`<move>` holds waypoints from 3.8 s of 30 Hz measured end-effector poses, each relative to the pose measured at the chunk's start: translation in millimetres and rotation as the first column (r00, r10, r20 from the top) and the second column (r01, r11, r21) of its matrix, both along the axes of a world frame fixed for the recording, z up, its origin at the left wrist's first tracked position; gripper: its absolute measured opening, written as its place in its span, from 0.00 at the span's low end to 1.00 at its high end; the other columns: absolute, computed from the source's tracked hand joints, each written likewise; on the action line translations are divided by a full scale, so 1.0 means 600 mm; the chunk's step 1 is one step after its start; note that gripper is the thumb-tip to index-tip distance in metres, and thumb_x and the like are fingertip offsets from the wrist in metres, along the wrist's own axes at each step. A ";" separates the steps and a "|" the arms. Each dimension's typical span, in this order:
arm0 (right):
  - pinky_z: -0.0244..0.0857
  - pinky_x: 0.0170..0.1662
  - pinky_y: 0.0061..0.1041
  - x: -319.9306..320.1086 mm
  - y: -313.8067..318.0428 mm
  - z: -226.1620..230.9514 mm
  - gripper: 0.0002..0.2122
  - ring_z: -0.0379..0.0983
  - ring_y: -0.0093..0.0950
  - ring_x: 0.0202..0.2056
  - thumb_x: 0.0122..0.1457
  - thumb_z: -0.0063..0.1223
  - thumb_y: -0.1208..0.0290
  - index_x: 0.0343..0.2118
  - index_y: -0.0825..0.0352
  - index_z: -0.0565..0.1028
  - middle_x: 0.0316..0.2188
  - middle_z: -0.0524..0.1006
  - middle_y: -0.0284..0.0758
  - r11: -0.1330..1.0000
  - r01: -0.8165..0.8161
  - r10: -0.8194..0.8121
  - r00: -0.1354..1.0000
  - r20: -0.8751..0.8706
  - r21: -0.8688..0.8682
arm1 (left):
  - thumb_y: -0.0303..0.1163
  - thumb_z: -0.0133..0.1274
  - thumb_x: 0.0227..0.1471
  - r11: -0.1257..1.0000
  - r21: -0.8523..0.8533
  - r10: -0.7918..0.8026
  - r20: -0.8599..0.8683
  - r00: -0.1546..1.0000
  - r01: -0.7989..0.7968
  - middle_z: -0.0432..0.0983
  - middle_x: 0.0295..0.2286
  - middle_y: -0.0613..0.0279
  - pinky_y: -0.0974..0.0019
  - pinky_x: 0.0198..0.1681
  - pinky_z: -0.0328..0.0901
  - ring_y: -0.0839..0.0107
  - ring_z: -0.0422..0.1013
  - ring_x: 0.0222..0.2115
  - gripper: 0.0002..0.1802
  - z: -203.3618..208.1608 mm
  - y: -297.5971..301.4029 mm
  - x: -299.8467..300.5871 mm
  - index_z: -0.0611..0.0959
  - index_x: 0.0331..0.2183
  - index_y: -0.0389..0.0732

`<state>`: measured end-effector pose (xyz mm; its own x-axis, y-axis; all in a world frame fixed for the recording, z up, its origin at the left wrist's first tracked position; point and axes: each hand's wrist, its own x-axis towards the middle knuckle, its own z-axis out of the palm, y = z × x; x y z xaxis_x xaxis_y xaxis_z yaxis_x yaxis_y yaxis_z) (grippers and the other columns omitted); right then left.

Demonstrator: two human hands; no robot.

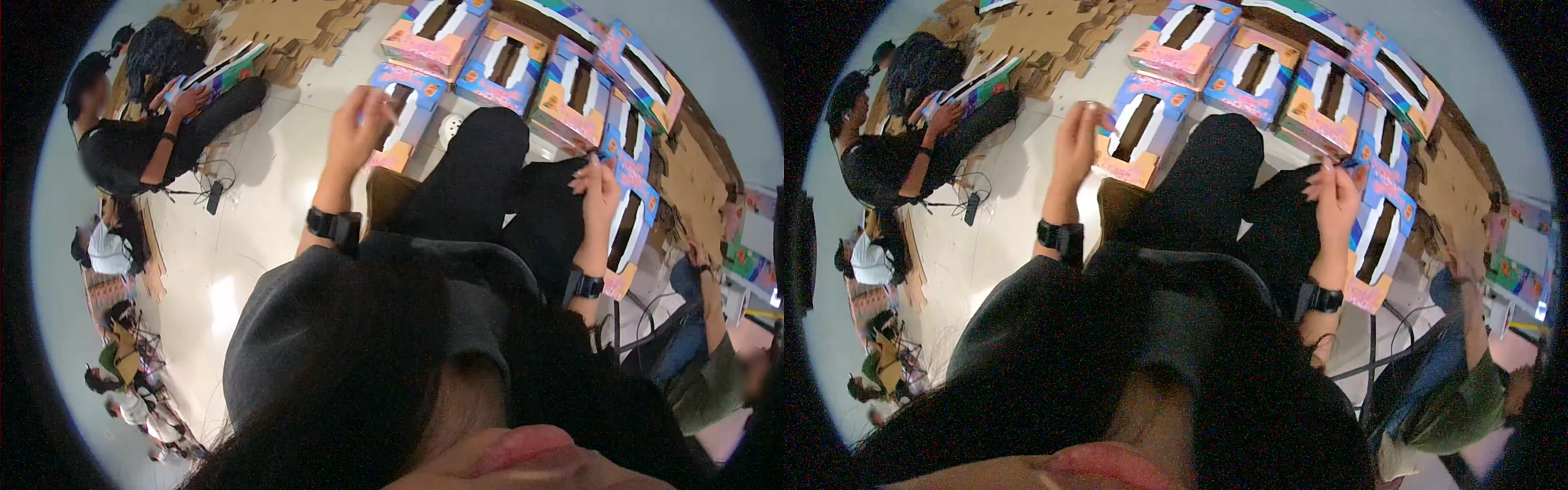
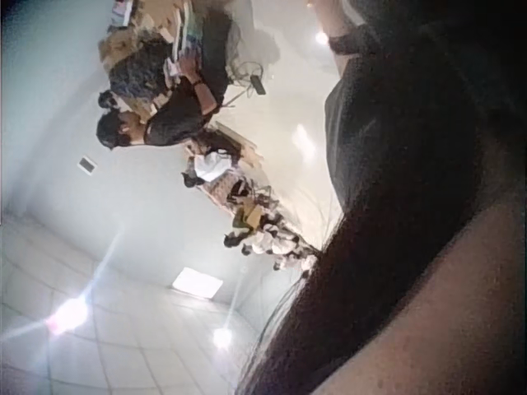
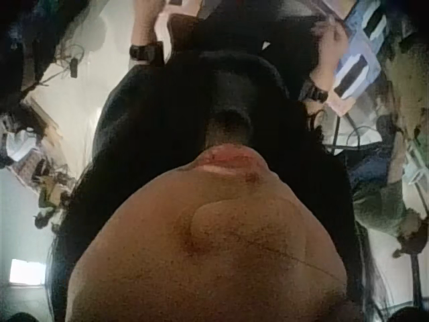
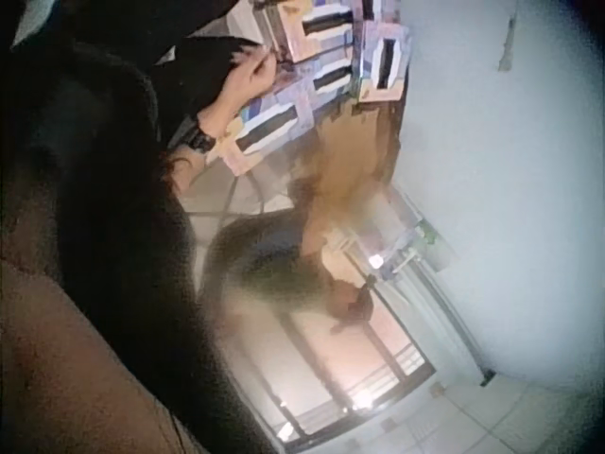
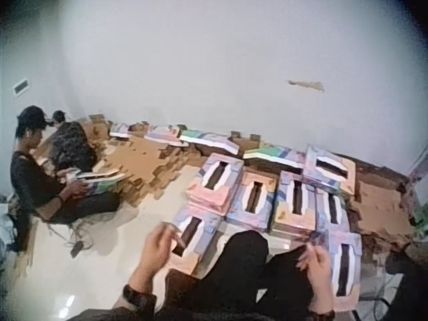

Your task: Manually folding and assembling cardboard boxes for packaging.

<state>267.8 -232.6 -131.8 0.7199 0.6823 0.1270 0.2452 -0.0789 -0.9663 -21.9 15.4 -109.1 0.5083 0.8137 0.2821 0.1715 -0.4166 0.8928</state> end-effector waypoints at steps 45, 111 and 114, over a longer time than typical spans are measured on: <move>0.61 0.28 0.29 0.027 0.150 0.024 0.05 0.69 0.36 0.23 0.49 0.57 0.76 0.21 0.70 0.73 0.19 0.73 0.39 0.810 -0.052 0.276 0.913 0.302 -0.584 | 0.62 0.42 0.47 0.977 -0.081 -0.095 -0.994 0.060 0.199 0.43 0.58 0.41 0.43 0.60 0.34 0.49 0.38 0.61 0.50 -0.606 0.101 0.014 0.43 0.61 0.45; 0.64 0.23 0.23 0.170 0.035 -0.059 0.06 0.70 0.31 0.22 0.52 0.54 0.68 0.26 0.64 0.76 0.18 0.72 0.32 0.931 -0.317 0.215 0.877 -0.430 -0.180 | 0.49 0.70 0.18 0.982 0.160 0.013 -0.597 0.802 0.103 0.65 0.29 0.55 0.62 0.34 0.60 0.61 0.63 0.31 0.42 -0.195 0.337 0.340 0.67 0.33 0.36; 0.64 0.23 0.23 0.160 0.001 -0.060 0.06 0.70 0.30 0.22 0.52 0.54 0.67 0.26 0.64 0.76 0.18 0.72 0.32 0.866 -0.003 0.398 0.612 -0.684 0.501 | 0.46 0.72 0.18 0.986 0.112 -0.062 -0.428 0.902 0.121 0.63 0.28 0.59 0.65 0.34 0.59 0.67 0.61 0.30 0.41 -0.147 0.282 0.318 0.66 0.31 0.36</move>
<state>364.0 -232.3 -167.9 0.5386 0.8385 -0.0831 -0.6140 0.3231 -0.7201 168.8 184.5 -197.4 0.6742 0.7276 0.1268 0.4747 -0.5584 0.6803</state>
